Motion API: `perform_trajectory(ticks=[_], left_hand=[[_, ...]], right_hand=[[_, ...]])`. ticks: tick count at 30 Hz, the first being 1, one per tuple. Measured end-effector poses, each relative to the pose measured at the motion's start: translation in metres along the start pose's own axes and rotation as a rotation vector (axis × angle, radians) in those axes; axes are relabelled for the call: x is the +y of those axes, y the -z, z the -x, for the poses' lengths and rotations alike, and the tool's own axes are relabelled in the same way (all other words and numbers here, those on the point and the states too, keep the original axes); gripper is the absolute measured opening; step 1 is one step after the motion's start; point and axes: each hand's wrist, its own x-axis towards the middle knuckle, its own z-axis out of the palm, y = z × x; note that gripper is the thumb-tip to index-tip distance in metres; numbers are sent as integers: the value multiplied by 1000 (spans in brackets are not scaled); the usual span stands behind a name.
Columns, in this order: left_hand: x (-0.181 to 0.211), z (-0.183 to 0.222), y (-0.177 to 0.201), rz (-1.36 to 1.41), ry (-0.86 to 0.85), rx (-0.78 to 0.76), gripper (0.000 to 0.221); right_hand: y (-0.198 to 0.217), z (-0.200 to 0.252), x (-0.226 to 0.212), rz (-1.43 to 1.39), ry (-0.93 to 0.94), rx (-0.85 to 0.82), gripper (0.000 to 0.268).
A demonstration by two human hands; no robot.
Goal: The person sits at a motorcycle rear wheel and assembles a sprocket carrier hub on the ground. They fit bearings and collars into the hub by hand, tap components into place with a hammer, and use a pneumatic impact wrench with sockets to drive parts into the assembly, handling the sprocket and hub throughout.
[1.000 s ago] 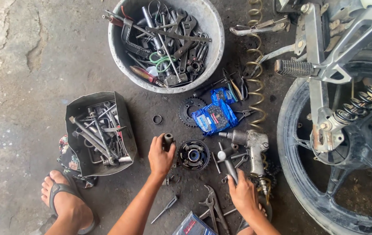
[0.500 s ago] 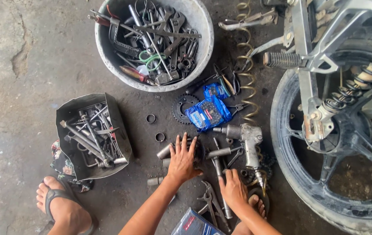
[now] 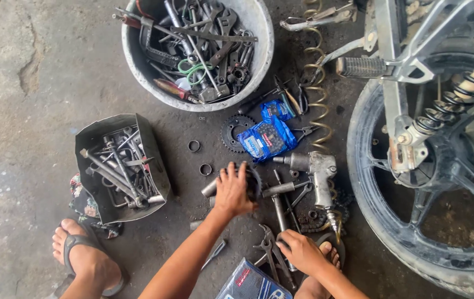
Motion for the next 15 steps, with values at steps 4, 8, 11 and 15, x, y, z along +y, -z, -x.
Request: perform_trajectory(ticks=[4,8,11,15], left_hand=[[-33,-16,-5,317,50,177,130],[-60,-9,33,1277,119,202,110],[-80,3,63,1747,-41,175,89],[-120,5,82,2014,-241,290,69]], right_hand=[[1,11,20,48,-88,-55,22],[17,-3,19,-21,-268,68,17],[40,-13,13,9,-228,294,16],[94,-16,-12,4,-208,550,18]])
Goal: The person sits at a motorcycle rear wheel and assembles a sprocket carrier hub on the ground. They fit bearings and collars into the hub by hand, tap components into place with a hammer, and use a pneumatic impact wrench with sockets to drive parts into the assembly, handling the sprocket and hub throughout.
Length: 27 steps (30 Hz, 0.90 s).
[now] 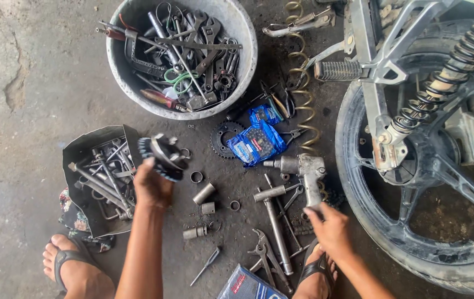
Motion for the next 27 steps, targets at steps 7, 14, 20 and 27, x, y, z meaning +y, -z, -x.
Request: perform_trajectory(ticks=[7,14,20,27], left_hand=[[32,-1,38,148,-130,137,59],[36,14,34,302,-206,168,59],[30,21,46,293,-162,74,55],[47,30,10,245,-182,14,57]], right_hand=[[130,-18,-101,94,-200,-265,23],[187,13,-115,472,72,-778,49],[83,61,-154,321,545,-621,32],[-179,176,-89,759,627,-763,33]])
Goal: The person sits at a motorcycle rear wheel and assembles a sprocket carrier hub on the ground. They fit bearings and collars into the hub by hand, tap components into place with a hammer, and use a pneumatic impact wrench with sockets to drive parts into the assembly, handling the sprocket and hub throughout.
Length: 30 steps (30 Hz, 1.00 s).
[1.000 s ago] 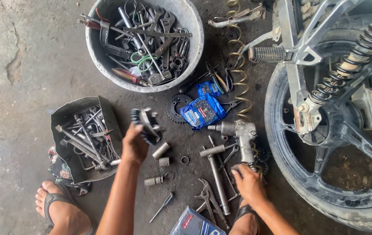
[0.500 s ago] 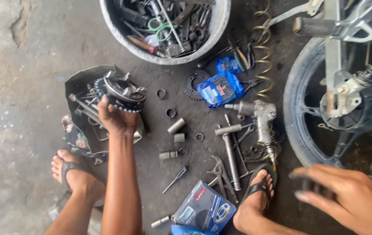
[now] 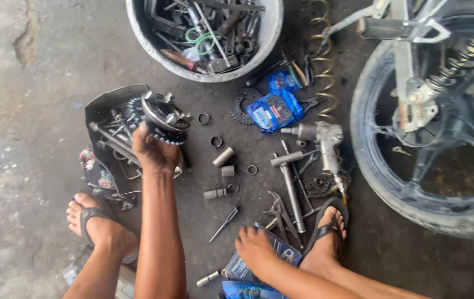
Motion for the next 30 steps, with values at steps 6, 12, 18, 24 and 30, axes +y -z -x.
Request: perform_trajectory(ticks=[6,12,18,24,30], left_hand=[[-2,0,-25,-41,1,20,62],[-13,-7,-7,-20,14,26,60],[-12,-4,-12,-51,55,-17,63],[-4,-3,-19,-4,16,-7,60],[0,-4,-16,-45,-78,-41,57]], right_hand=[[-43,-3,-14,-31,-54,-151,23],[-69,-9,-10,151,121,-110,28],[-42,-27,-121,-872,5,-50,81],[-29,-16,-110,-812,-119,-19,64],[-10,-17,-79,-696,-241,28,44]])
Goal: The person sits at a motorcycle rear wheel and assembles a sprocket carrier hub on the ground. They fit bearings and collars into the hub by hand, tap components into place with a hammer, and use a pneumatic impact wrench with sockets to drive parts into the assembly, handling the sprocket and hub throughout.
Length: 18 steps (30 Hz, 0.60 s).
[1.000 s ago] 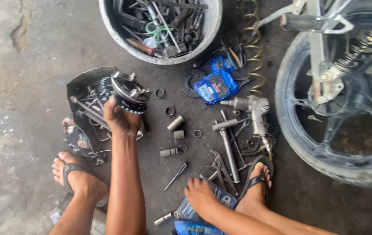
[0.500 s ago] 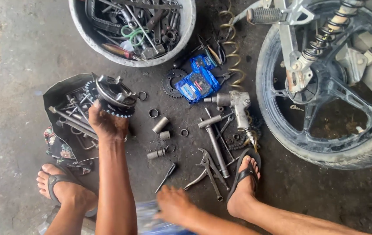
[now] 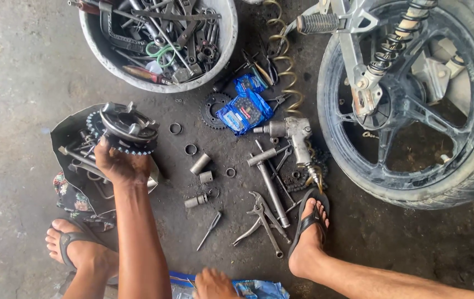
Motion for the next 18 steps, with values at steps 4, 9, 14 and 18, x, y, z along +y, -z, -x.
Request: perform_trajectory(ticks=[4,9,14,18], left_hand=[[8,-2,-7,68,-42,29,57],[23,-4,-10,99,-237,32,66],[38,-8,3,6,-387,25,69],[52,-10,19,-43,-605,172,68]], right_hand=[[38,-11,8,42,-42,55,34],[144,-58,71,-1,-298,713,39],[237,-44,141,195,-399,1076,33],[237,-46,189,195,-363,1110,30]])
